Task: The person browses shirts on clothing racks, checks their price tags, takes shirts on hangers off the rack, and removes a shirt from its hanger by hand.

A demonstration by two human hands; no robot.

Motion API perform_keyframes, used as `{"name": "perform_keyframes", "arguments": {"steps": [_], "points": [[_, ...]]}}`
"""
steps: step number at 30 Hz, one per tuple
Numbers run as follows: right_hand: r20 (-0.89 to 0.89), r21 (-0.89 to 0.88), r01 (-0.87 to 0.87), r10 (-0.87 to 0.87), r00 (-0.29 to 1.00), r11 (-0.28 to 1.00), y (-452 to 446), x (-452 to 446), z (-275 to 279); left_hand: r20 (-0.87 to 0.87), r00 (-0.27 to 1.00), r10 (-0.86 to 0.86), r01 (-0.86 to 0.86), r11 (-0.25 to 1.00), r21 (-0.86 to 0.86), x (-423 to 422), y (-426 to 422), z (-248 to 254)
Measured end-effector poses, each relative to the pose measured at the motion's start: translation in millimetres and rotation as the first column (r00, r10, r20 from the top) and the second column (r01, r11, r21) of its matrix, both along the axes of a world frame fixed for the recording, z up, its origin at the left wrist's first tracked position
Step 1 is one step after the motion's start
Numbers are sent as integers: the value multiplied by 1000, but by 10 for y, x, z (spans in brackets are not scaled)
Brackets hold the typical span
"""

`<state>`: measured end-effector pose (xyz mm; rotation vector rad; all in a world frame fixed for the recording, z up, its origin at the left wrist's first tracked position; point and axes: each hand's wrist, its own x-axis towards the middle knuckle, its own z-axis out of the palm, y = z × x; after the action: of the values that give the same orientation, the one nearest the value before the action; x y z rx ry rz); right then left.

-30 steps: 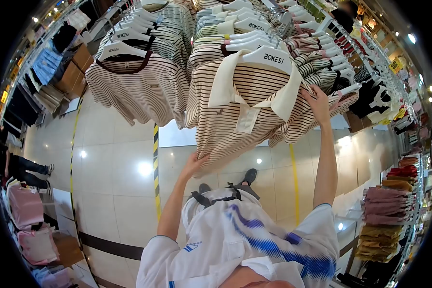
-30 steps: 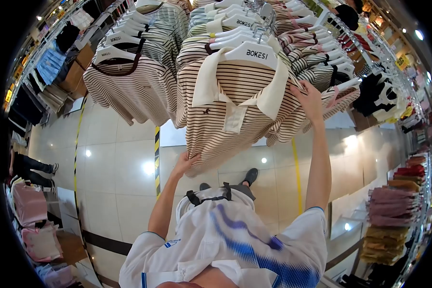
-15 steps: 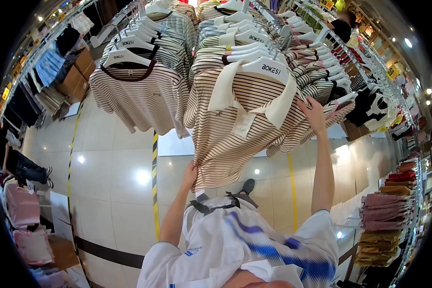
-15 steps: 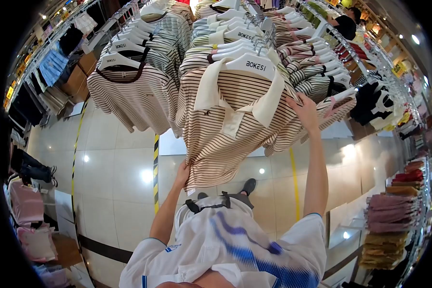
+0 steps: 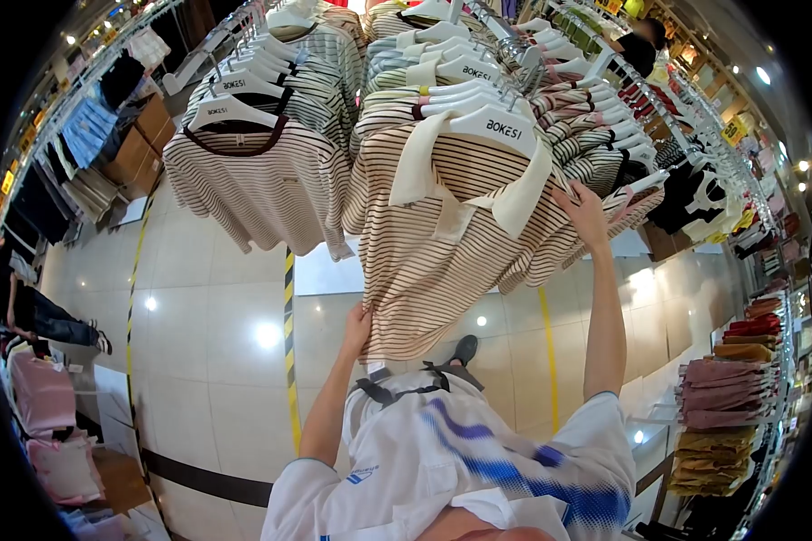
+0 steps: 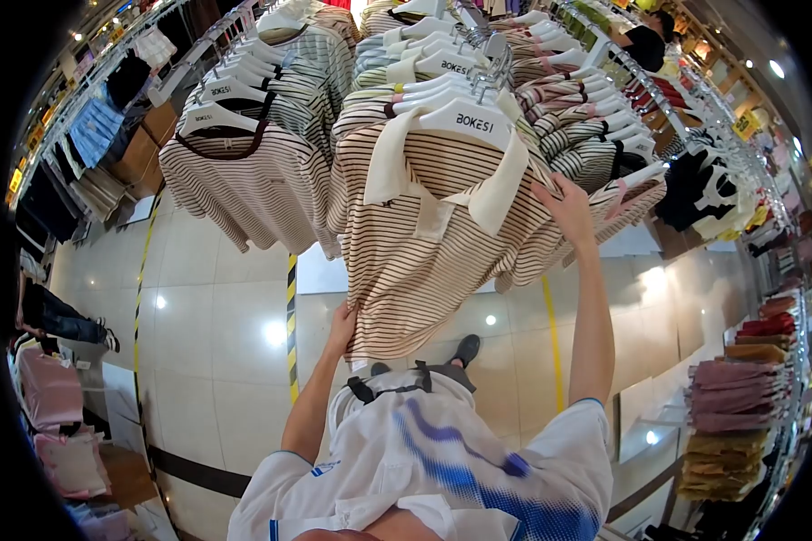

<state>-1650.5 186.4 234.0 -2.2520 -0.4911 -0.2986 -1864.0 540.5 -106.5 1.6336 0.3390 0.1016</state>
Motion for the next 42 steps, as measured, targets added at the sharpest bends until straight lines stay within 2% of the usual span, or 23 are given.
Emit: {"name": "perform_keyframes", "arguments": {"steps": [2, 4, 8, 11, 14, 17, 20, 21, 22, 23, 24, 26, 28, 30, 31, 32, 33, 34, 36, 37, 38, 40, 42], "points": [[-4, -15, 10, -10, 1000, 1000, 2, -22, 17, 2, 1000, -9, 9, 1000, 12, 15, -9, 2], [24, -113, -22, 25, 999, 993, 0, -25, 36, -40, 998, -44, 43, 998, -36, 26, -26, 13], [144, -236, -22, 57, 988, 971, 122, -117, 179, -55, 995, -85, 82, 996, -40, 74, -64, 93], [187, -231, -25, 69, 980, 973, 130, -22, 70, -88, 993, -76, 77, 997, 12, 194, -28, -240], [237, -248, -17, 78, 968, 969, 168, -10, 29, -77, 994, -73, 75, 997, 27, 255, -20, -206], [320, -327, 94, 16, 947, 940, 177, 8, -78, -91, 991, -99, 104, 993, 49, 379, -25, -105], [304, -334, 105, 2, 953, 937, 170, -9, -75, 50, 995, -92, 84, 988, 131, 480, 42, -28], [327, -339, 123, -6, 945, 933, 192, -62, -31, 16, 994, -112, 103, 956, 276, 527, 102, 33], [336, -335, 118, 1, 942, 935, 192, -86, 1, -20, 992, -125, 122, 902, 413, 581, 152, 226], [354, -333, 121, 5, 935, 935, 160, -95, 30, 112, 989, -100, 40, 892, 451, 623, 180, 423], [370, -333, 122, 10, 929, 935, 125, -108, 42, 240, 967, -80, -46, 878, 476, 617, 153, 874], [358, -327, 91, 34, 933, 941, 113, -216, 50, 380, 925, -29, -170, 860, 481, 675, 83, 1710], [330, -307, 76, 31, 943, 949, 187, -453, 146, 510, 860, -14, -319, 765, 559, 675, -29, 2573], [272, -316, 67, 22, 962, 946, 294, -757, 179, 607, 794, 25, -493, 611, 620, 714, -135, 3031], [209, -318, 73, -5, 978, 945, 359, -908, 195, 606, 795, 32, -497, 606, 621, 798, -163, 3136], [201, -315, 65, 0, 980, 947, 434, -1063, 224, 621, 776, 108, -575, 527, 626, 877, -185, 3214], [225, -263, 61, 0, 974, 963, 506, -1218, 257, 636, 751, 176, -638, 440, 632, 926, -173, 3247], [248, -207, 58, -5, 969, 977, 538, -1341, 279, 629, 759, 171, -631, 432, 644, 969, -113, 3222], [242, -183, 61, -15, 970, 981, 542, -1498, 290, 662, 741, 113, -630, 458, 627, 1052, 37, 3151], [246, -172, 66, -22, 969, 983, 549, -1555, 280, 698, 707, 115, -631, 550, 548, 1062, 97, 3144], [242, -158, 65, -25, 970, 985, 542, -1614, 263, 697, 709, 105, -629, 542, 558, 1037, 154, 3133], [137, -159, 87, -65, 988, 983, 516, -1701, 229, 526, 848, 65, -419, 689, 591, 928, 232, 3205], [136, -151, 72, -51, 989, 986, 493, -1755, 163, 579, 813, 57, -459, 675, 578, 922, 323, 3114]]}}
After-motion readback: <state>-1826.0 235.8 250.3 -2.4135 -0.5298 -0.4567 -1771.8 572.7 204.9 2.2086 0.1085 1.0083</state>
